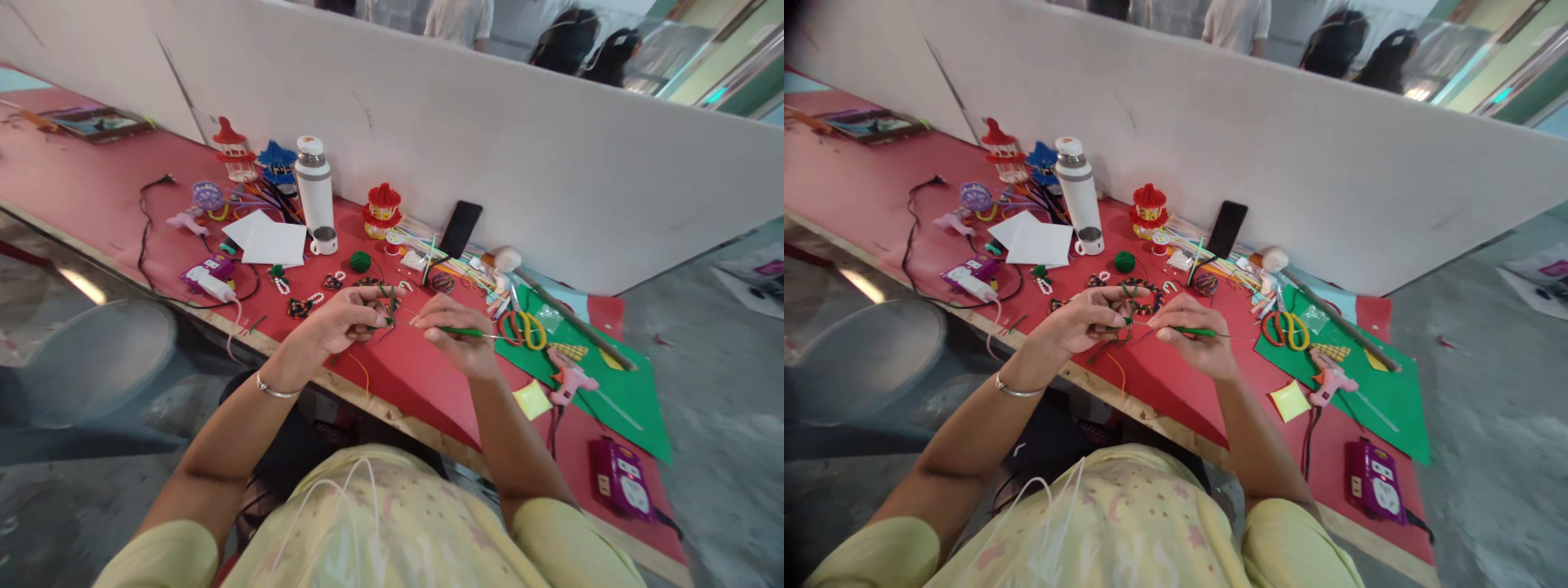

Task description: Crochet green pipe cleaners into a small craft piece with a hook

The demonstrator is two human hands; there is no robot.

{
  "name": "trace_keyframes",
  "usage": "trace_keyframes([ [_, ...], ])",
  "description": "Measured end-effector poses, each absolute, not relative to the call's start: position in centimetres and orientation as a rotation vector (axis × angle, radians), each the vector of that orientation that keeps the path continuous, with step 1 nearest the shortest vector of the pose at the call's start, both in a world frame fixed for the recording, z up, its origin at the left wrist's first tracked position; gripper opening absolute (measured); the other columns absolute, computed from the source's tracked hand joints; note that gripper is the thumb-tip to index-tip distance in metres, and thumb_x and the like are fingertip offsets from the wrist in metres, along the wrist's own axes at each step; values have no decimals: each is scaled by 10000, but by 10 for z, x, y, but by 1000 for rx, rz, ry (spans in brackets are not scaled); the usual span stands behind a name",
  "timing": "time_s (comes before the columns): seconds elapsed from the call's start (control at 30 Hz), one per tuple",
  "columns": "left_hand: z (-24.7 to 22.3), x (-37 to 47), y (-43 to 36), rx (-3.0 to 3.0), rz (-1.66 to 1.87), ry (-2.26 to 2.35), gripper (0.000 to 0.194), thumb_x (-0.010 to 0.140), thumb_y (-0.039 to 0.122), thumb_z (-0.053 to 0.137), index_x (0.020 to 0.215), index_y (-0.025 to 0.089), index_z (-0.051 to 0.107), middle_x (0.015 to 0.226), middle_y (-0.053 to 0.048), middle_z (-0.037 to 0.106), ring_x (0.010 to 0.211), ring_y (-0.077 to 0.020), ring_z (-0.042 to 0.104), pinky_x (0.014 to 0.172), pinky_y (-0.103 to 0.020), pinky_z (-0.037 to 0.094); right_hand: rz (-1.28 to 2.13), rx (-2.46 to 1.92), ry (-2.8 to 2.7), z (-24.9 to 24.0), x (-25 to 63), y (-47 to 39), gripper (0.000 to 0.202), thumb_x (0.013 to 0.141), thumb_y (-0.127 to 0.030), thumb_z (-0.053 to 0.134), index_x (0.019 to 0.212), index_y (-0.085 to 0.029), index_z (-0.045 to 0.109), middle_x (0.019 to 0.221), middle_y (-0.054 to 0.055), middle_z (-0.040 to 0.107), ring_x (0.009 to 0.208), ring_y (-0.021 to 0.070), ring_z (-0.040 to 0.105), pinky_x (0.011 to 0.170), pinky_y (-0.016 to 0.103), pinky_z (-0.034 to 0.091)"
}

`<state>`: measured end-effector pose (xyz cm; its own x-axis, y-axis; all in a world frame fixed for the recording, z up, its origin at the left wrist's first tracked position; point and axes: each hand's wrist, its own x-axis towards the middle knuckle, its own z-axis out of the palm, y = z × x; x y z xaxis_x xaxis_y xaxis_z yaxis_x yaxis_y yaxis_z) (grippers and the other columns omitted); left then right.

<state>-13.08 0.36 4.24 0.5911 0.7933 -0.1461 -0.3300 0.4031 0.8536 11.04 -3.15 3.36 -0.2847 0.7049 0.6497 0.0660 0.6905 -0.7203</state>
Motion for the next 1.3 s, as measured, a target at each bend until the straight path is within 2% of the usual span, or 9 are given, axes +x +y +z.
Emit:
trace_keyframes([
  [0.13,42,-128,4,880,760,592,565,608,101,866,1170,131,820,693,34,638,422,2,312,407,-200,173,851,-628,-1635,15,105,-28,110,933,-373,787,989,-320,866,933,45,827,872,204,741,791,386,597],
  [0.27,39,-114,-1,914,835,600,701,608,147,936,1289,133,775,682,20,671,425,-12,364,408,-191,180,870,-688,-1392,-9,82,-28,204,928,-514,765,960,-334,855,976,44,817,950,213,757,836,400,621],
  [0.33,38,-106,-5,933,910,636,741,593,185,975,1301,125,765,630,44,631,422,-15,371,412,-182,198,787,-745,-1376,-14,71,-31,189,903,-499,799,988,-340,854,1100,55,807,1046,222,749,908,422,620],
  [0.5,36,-97,-10,962,1062,763,840,534,263,1028,1310,106,747,681,17,701,449,-33,441,416,-181,248,615,-790,-1306,-11,68,-33,142,910,-402,813,1034,-348,855,1009,39,822,975,209,739,886,405,605],
  [0.6,36,-98,-9,1013,1057,807,823,563,287,1019,1314,106,735,693,8,730,465,-38,464,430,-176,279,614,-889,-1284,-11,75,-31,151,924,-430,787,1001,-321,858,956,34,818,918,203,731,834,382,601],
  [0.73,35,-96,-9,1113,1030,812,814,631,294,986,1375,126,703,739,-6,764,484,-52,517,448,-170,338,593,-914,-1291,-10,77,-32,146,932,-417,777,977,-304,858,948,35,831,923,204,737,864,383,598],
  [0.97,33,-94,-10,1159,1019,775,746,852,474,847,1467,103,644,503,89,529,389,-64,439,388,-176,296,459,-890,-1348,-4,73,-37,112,935,-354,785,1008,-302,851,952,44,827,915,203,730,880,404,593],
  [1.2,29,-93,-11,1136,1041,841,818,695,320,953,1440,142,667,679,27,728,406,-50,461,406,-182,319,80,-893,-1502,-12,77,-35,194,932,-255,783,1089,-363,821,1008,35,842,933,223,733,880,457,599],
  [1.3,31,-84,-14,1069,1121,869,799,621,269,979,1365,150,713,713,19,749,439,-48,465,417,-181,303,-19,-952,-1417,-19,71,-33,179,935,-278,781,1083,-368,825,1025,49,830,981,243,716,905,478,592],
])
